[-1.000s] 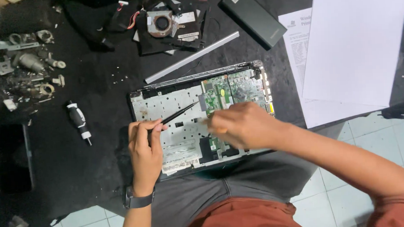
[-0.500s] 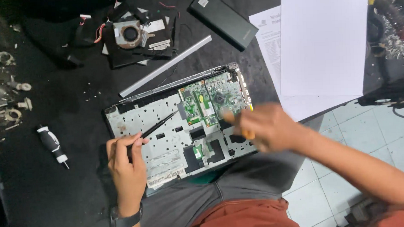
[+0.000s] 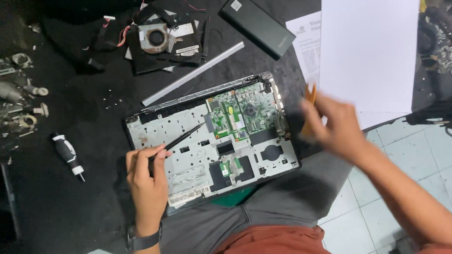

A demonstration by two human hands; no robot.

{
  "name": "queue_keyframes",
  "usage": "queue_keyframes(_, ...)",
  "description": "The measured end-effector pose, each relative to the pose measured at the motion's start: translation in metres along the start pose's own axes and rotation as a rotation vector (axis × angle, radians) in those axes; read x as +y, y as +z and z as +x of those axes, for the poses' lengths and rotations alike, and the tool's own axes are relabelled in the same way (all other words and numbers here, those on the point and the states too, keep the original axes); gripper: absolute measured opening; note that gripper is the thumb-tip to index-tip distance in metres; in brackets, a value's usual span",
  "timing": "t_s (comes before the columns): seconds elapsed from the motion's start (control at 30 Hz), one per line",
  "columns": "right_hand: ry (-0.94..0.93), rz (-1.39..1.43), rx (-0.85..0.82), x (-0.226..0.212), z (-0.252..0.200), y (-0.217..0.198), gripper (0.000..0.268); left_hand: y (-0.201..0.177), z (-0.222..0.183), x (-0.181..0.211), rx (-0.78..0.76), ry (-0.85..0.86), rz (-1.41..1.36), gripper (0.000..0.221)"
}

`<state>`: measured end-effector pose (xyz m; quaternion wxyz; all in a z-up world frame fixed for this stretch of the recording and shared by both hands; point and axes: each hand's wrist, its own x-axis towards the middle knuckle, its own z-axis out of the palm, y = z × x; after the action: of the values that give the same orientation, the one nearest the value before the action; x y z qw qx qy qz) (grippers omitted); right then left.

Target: Disassembling and cleaning the internal components of a laptop using a brush and screwdriver.

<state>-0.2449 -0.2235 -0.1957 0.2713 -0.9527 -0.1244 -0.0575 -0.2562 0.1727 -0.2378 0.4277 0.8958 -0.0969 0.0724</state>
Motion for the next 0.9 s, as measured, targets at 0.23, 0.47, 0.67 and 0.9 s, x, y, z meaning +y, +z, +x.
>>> queue_keyframes(0.23,0.467,-0.282,-0.236,0.021,0.034,-0.004,0.04,-0.011,0.004,0.007,-0.026,-0.093,-0.107,0.014)
queue_keyframes(0.47,0.327,-0.201,-0.028,-0.015,0.006,-0.004,0.024,-0.047,-0.002,0.034,0.02,-0.209,-0.005,0.014)
queue_keyframes(0.67,-0.19,0.496,-0.256,-0.094,-0.018,0.007,0.029,-0.037,-0.014,0.058,-0.134,-0.152,-0.049,0.011)
queue_keyframes(0.9,-0.181,0.824,-0.526,-0.118,-0.023,0.017,0.033,0.002,0.006,0.105,-0.514,0.141,-0.283,0.011)
